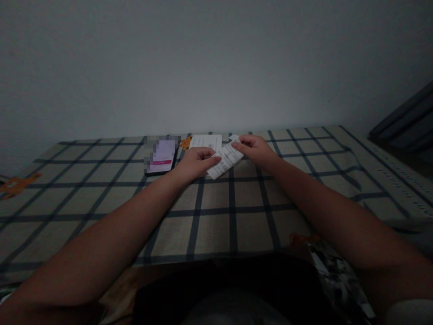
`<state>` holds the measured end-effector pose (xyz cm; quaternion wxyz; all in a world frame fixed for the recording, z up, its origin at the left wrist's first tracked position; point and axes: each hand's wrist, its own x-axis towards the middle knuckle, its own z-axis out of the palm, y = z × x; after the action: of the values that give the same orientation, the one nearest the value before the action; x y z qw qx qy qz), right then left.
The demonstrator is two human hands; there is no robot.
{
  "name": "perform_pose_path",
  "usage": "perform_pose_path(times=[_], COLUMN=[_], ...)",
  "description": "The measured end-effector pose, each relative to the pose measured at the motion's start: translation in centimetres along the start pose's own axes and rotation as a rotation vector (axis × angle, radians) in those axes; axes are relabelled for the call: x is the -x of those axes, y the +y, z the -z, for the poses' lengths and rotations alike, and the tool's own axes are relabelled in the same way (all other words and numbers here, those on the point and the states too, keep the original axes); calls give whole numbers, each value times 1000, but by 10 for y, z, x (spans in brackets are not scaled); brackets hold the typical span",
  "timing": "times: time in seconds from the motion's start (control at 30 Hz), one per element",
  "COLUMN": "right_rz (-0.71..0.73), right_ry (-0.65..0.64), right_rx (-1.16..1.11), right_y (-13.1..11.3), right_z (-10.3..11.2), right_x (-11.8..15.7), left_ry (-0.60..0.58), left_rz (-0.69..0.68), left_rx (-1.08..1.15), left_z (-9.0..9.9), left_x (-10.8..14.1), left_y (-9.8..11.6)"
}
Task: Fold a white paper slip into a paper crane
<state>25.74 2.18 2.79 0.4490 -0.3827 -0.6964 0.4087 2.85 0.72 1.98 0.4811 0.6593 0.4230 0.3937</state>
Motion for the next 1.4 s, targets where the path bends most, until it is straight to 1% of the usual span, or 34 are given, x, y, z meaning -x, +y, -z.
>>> perform_pose_path(times=[0.1,0.2,0.4,0.47,0.53,0.6,0.67,0.77,0.83,1.03,1.17,1.23,1.3,1.4], right_rz=[24,25,42,56,63,57,49,22,-1,11,-14,-61,-111,-179], right_ry=[-41,-55,-108,-135,-162,-184,-185,-144,-111,-86,-66,-64,-76,-162], right_rx=[34,85,120,147,174,181,180,124,68,62,10,-72,-163,-232], right_y=[0,1,-1,-2,-4,-5,-5,-4,-3,-1,1,2,2,2], right_z=[0,0,0,-1,-3,-4,-6,-6,-5,-5,-6,-5,-4,-3], right_x=[0,0,2,3,4,4,4,4,3,2,1,0,0,1], left_ry=[-72,-123,-121,-140,-170,-177,-155,-117,-116,-188,-184,-170,-134,-44], left_rz=[50,111,131,161,181,160,112,49,29,11,-25,-30,-32,-39], left_rx=[46,101,295,262,121,-30,-114,-143,-146,-209,-264,-253,-194,-64], left_z=[-1,-1,-3,-3,-4,-4,-3,-3,-2,1,1,0,0,-1], left_x=[2,3,1,1,2,5,7,8,8,4,5,6,5,4], left_y=[3,4,2,2,3,3,4,4,3,1,3,3,3,2])
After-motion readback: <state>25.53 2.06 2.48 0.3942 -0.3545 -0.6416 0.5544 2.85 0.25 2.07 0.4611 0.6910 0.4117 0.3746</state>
